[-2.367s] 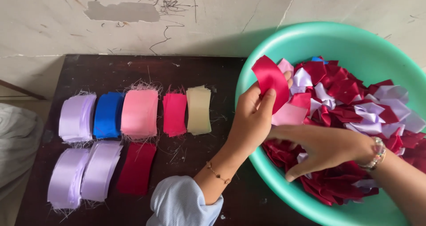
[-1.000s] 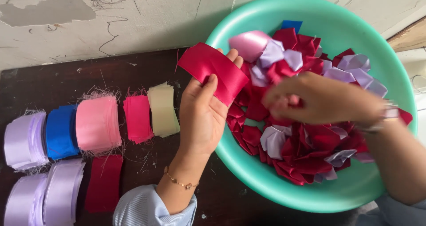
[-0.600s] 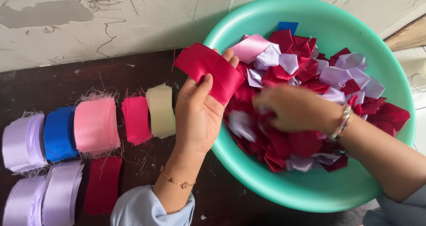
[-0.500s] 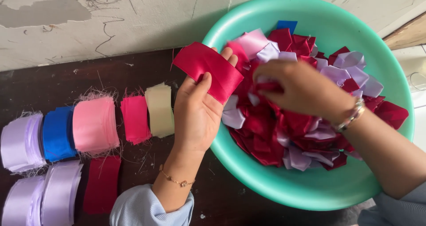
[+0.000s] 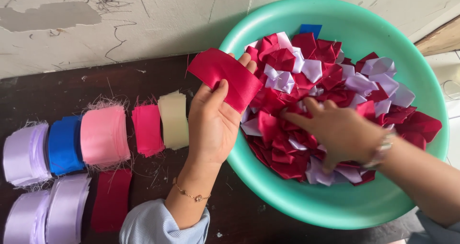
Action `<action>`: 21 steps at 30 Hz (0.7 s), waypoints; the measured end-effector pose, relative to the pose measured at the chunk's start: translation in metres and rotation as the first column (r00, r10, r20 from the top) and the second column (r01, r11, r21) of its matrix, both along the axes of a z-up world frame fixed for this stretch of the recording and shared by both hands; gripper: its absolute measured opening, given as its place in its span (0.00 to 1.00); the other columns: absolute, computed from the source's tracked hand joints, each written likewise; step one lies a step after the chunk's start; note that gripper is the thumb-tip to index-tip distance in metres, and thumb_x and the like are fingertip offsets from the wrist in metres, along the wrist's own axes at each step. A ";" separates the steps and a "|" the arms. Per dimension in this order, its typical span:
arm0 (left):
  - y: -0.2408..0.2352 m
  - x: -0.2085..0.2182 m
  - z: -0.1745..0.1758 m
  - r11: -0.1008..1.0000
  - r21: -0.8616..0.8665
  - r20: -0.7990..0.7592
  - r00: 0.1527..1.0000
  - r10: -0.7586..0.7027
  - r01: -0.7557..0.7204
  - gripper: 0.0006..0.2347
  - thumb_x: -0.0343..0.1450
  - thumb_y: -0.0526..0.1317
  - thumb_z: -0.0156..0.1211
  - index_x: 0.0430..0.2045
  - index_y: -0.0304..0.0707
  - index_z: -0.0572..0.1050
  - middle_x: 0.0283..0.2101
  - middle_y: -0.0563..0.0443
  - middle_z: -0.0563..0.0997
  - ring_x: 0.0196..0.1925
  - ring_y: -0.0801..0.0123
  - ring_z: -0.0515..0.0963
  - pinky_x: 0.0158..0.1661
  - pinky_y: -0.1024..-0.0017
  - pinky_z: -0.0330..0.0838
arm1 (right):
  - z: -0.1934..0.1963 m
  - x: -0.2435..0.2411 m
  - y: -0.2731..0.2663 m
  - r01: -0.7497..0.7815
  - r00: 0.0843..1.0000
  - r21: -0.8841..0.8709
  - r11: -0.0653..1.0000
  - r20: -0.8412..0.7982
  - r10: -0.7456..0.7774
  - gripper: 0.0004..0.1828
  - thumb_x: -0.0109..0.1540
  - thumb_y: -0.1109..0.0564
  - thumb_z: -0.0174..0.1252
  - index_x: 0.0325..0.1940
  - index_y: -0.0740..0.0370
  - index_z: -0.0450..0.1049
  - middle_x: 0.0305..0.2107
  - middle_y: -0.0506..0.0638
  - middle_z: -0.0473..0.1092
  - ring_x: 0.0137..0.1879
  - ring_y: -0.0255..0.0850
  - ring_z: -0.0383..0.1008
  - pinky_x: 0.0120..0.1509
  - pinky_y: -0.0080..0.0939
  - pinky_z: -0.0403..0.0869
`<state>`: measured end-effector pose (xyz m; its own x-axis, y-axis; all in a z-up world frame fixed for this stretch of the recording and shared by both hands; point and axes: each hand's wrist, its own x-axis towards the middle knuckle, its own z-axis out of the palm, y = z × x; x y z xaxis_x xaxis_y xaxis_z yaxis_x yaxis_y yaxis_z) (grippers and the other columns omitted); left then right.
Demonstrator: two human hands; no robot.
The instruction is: Sorting various colored fabric ribbons from a bowl into organized piles on a table.
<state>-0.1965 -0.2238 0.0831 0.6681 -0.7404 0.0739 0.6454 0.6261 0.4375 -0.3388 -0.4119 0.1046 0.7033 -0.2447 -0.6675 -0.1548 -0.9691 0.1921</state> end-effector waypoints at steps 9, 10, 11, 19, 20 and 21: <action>0.000 0.000 0.000 0.999 -0.030 0.002 1.000 -0.016 0.016 0.20 0.76 0.28 0.41 0.66 0.21 0.56 0.69 0.26 0.64 0.72 0.48 0.66 0.67 0.63 0.67 | 0.004 0.036 -0.033 -0.185 0.617 0.223 0.957 0.784 -0.064 0.26 0.46 0.66 0.66 0.50 0.65 0.79 0.43 0.56 0.77 0.43 0.50 0.76 0.52 0.47 0.77; 0.001 -0.001 0.000 0.999 -0.031 -0.001 1.000 -0.018 0.018 0.20 0.76 0.28 0.41 0.66 0.21 0.56 0.69 0.26 0.64 0.72 0.48 0.66 0.67 0.63 0.67 | 0.013 0.033 -0.030 -0.181 0.619 0.224 0.958 0.782 -0.065 0.26 0.46 0.66 0.66 0.50 0.65 0.79 0.43 0.56 0.77 0.43 0.50 0.76 0.52 0.47 0.77; 0.001 0.000 0.000 1.000 -0.021 0.002 1.000 -0.016 0.016 0.20 0.76 0.29 0.41 0.66 0.22 0.56 0.69 0.27 0.64 0.72 0.49 0.66 0.66 0.63 0.67 | 0.024 0.031 -0.028 -0.170 0.600 0.250 0.953 0.793 -0.102 0.27 0.50 0.59 0.69 0.54 0.62 0.78 0.46 0.57 0.75 0.44 0.52 0.76 0.51 0.48 0.77; 0.000 0.001 0.001 1.000 0.007 0.014 1.000 -0.011 0.011 0.20 0.76 0.28 0.40 0.66 0.23 0.57 0.69 0.28 0.66 0.72 0.50 0.66 0.67 0.64 0.67 | 0.056 -0.002 -0.019 -0.185 0.578 0.169 0.968 0.816 -0.032 0.55 0.44 0.39 0.76 0.71 0.60 0.65 0.64 0.61 0.62 0.52 0.55 0.75 0.52 0.53 0.77; 0.000 0.002 0.001 1.000 0.004 0.005 1.000 -0.010 0.010 0.20 0.76 0.28 0.40 0.65 0.22 0.57 0.68 0.27 0.66 0.72 0.50 0.66 0.66 0.63 0.67 | 0.059 -0.003 -0.014 -0.055 0.742 0.306 0.950 0.649 -0.166 0.41 0.46 0.46 0.74 0.63 0.50 0.72 0.57 0.48 0.71 0.48 0.46 0.79 0.50 0.46 0.81; 0.000 0.002 0.000 1.000 0.002 -0.004 1.000 -0.009 0.009 0.20 0.76 0.28 0.40 0.65 0.21 0.57 0.68 0.27 0.66 0.72 0.50 0.66 0.66 0.63 0.67 | 0.062 -0.006 -0.009 0.097 0.853 0.409 0.907 0.435 -0.288 0.29 0.48 0.54 0.71 0.55 0.40 0.79 0.49 0.35 0.79 0.45 0.38 0.84 0.48 0.40 0.84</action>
<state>-0.1950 -0.2239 0.0827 0.6615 -0.7467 0.0696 0.6530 0.6191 0.4364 -0.3444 -0.4209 0.1662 0.9184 -0.2194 -0.3293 -0.3246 -0.8937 -0.3098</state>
